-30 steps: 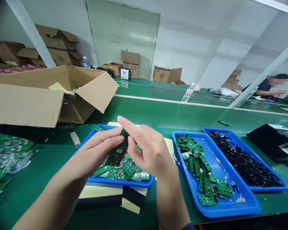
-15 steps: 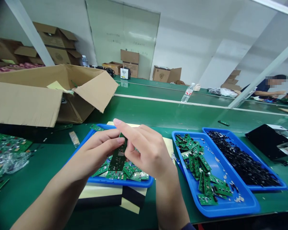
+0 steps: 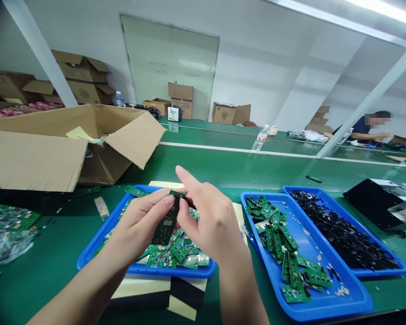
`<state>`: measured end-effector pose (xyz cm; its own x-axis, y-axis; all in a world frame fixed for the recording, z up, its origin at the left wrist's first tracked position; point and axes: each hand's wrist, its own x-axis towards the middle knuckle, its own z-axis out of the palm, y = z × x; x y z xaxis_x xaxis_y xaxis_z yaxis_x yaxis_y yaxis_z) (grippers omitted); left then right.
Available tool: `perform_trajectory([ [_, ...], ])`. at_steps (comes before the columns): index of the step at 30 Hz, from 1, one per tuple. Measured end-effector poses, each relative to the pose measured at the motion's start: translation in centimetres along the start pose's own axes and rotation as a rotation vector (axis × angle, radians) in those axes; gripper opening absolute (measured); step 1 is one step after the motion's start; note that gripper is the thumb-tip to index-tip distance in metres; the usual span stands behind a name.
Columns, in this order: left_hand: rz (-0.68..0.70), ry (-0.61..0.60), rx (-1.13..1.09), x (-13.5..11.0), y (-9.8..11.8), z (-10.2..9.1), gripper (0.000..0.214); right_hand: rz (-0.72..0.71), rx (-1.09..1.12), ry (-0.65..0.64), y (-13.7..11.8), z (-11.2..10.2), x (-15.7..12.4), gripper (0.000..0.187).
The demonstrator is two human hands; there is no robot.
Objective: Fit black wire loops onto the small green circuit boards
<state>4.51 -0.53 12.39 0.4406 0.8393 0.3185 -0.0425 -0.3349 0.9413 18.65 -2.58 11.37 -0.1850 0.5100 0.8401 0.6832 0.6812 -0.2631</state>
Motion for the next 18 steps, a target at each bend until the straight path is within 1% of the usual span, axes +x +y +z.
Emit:
perform_trajectory([
  [3,-0.008,0.029,-0.059,-0.05,-0.11,0.08,0.027,0.123,0.023,0.015,-0.18,-0.44,-0.34,0.057],
  [5,-0.017,0.057,-0.1,-0.13,-0.2,-0.08,0.028,0.17,-0.001,0.019,-0.19,-0.74,-0.38,0.057],
  [7,-0.03,0.082,-0.147,-0.21,-0.28,-0.37,0.032,0.162,-0.031,0.011,-0.07,-0.96,-0.27,0.048],
  [10,-0.023,0.086,-0.17,-0.27,-0.4,-0.77,0.037,0.1,-0.032,0.007,0.14,-1.06,0.04,0.021],
  [11,-0.015,0.086,-0.166,-0.27,-0.45,-0.84,0.037,0.09,-0.022,0.009,0.15,-1.04,0.12,0.015],
  [13,0.002,0.098,-0.157,-0.22,-0.59,-0.89,0.037,0.086,0.008,-0.011,0.07,-0.99,0.24,0.011],
  [16,0.031,0.129,-0.141,-0.14,-0.79,-0.85,0.037,0.09,0.058,-0.066,-0.2,-0.95,0.24,0.011],
  [18,0.051,0.13,-0.114,-0.13,-0.78,-0.86,0.036,0.105,0.063,-0.053,-0.29,-0.96,0.2,0.011],
])
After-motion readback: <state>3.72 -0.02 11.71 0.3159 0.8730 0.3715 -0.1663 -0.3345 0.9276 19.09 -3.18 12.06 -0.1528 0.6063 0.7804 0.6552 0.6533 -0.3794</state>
